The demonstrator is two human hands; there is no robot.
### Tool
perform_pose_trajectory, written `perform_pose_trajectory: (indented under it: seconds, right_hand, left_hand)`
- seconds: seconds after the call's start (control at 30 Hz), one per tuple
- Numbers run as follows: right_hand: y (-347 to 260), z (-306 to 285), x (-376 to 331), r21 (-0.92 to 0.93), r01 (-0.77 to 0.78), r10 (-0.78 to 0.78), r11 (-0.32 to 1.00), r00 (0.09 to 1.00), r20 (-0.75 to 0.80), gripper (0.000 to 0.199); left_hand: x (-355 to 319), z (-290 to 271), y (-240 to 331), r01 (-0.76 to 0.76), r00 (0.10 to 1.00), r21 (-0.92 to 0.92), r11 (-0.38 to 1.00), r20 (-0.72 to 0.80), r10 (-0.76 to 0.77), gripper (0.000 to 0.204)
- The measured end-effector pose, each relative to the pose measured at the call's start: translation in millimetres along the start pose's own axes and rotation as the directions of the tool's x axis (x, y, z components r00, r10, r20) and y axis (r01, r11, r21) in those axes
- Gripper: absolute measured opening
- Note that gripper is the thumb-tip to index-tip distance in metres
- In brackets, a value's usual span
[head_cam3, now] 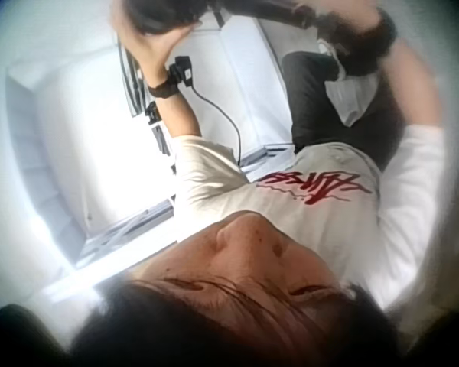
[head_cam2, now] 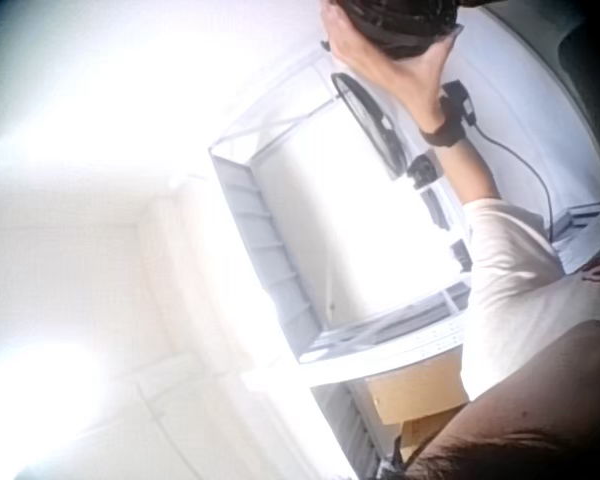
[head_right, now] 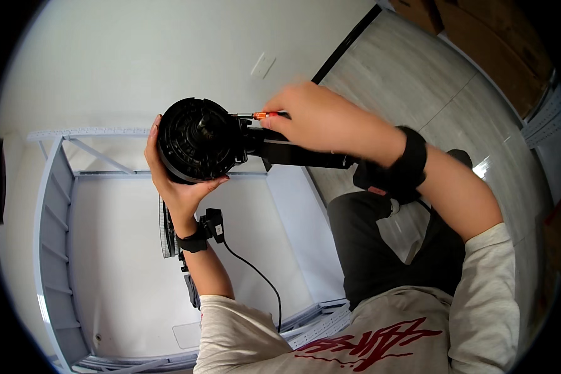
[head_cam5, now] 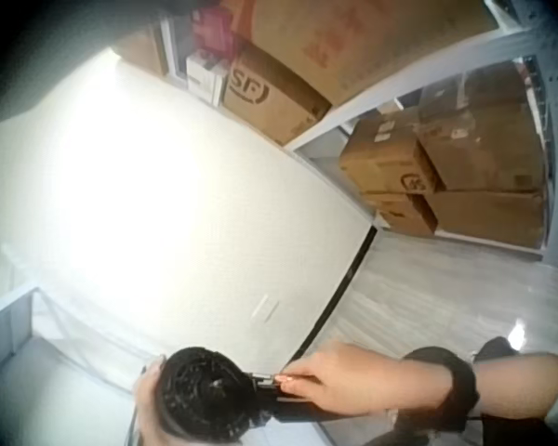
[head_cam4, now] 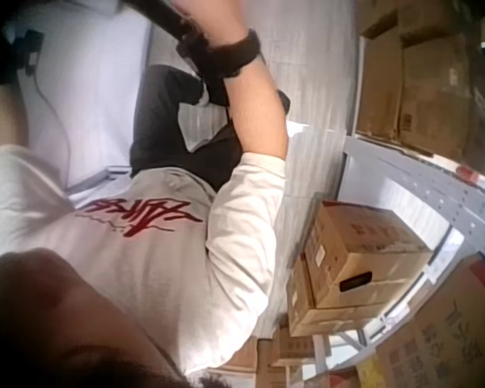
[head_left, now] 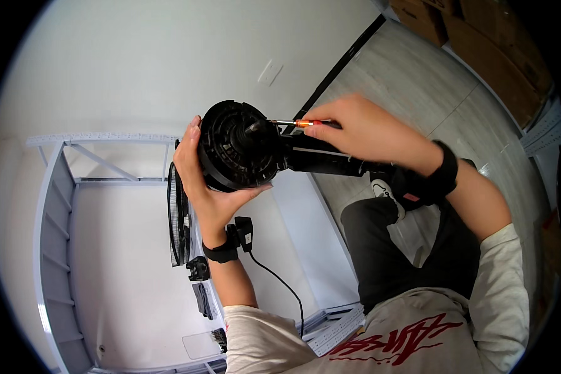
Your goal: The person uses a screwdriver to remove screws from the back housing of a fan motor. They detach the housing cover and then proceed to unscrew and remove the motor casing, exposing the internal components.
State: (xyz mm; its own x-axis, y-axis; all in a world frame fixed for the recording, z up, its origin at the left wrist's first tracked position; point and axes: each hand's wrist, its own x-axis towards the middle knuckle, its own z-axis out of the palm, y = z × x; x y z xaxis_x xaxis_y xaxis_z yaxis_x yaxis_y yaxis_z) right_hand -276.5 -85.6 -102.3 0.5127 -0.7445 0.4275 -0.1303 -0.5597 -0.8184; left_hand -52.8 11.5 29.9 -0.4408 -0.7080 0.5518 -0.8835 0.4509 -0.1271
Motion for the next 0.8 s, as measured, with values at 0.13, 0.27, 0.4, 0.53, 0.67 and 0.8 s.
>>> perform_pose_trajectory:
  seconds: [0.13,0.27,0.4,0.53,0.67,0.8]
  right_hand:
    - [8,30,-15,-0.301,0.085,-0.172,0.95,0.946,-0.274,0.025]
    - [22,50,-22,0.423,-0.104,0.164,0.9,0.981,-0.107,0.035]
    - [2,64,-28,0.914,-0.405,0.28,0.001,0.878,0.389,0.044]
    - [-6,73,-9,0.915,-0.385,0.115,-0.118,0.91,0.397,0.042]
    - [-20,78,-8,0.95,-0.29,0.167,-0.118,0.937,0.307,0.041]
    - [-22,69,-10,0.975,-0.158,0.229,-0.158,0.954,0.192,0.041]
  left_hand:
    - [0,0,5,0.024,1.0,0.013,1.0,-0.016,-0.024,0.121]
    - [4,6,11,0.019,1.0,0.007,1.0,-0.014,-0.019,0.121]
    - [2,0,18,0.06,0.998,0.014,0.998,0.006,-0.06,0.12]
    - [0,3,13,0.04,0.999,-0.054,0.998,0.001,-0.04,0.12]
    - [1,-5,17,0.072,0.997,-0.05,0.996,0.005,-0.072,0.119]
    - [-1,3,14,0.036,0.997,-0.055,0.998,-0.059,-0.039,0.111]
